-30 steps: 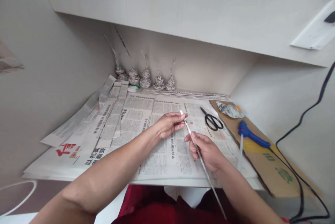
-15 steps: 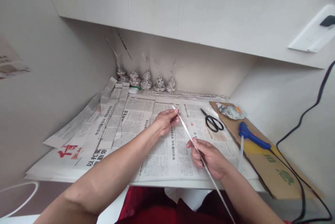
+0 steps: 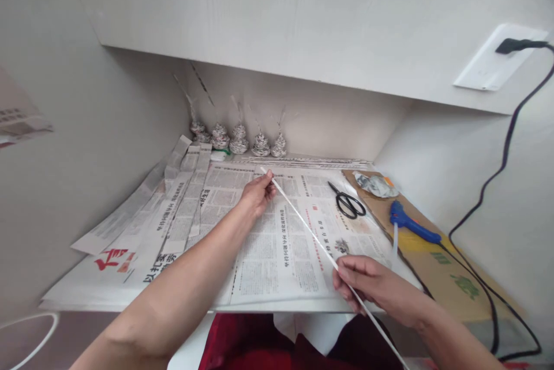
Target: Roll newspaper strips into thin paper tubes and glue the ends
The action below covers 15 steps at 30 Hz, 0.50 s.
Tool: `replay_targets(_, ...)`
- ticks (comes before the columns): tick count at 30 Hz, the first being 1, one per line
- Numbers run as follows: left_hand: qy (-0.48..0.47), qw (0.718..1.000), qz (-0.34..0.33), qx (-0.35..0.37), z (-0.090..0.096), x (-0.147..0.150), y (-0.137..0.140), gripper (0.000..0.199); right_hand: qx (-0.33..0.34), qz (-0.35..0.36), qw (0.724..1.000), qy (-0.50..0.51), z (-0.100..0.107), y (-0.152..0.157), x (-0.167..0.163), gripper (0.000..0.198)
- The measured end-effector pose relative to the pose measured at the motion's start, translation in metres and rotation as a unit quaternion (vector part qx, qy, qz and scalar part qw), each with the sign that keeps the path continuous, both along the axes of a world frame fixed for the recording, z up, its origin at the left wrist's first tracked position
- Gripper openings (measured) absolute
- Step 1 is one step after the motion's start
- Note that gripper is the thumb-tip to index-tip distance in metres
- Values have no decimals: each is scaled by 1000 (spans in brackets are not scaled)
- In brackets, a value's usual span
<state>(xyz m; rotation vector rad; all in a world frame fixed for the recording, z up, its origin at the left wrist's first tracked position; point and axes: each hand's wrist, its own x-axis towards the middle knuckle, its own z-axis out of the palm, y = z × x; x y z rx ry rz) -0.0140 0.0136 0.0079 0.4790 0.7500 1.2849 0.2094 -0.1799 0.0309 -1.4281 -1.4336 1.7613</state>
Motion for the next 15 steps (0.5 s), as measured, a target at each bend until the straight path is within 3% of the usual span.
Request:
replay_targets(4, -12, 1000, 27, -3, -1, -6, 7, 16, 12, 78, 993, -91, 16, -13, 24, 33)
replay_targets(11, -42, 998, 24, -32, 1, -10, 7, 19, -48, 52, 997, -45, 26, -8, 44, 34)
replay_targets(15, -21, 999, 32, -17, 0, -10, 7, 20, -34, 14, 999, 26, 26, 3, 57, 32)
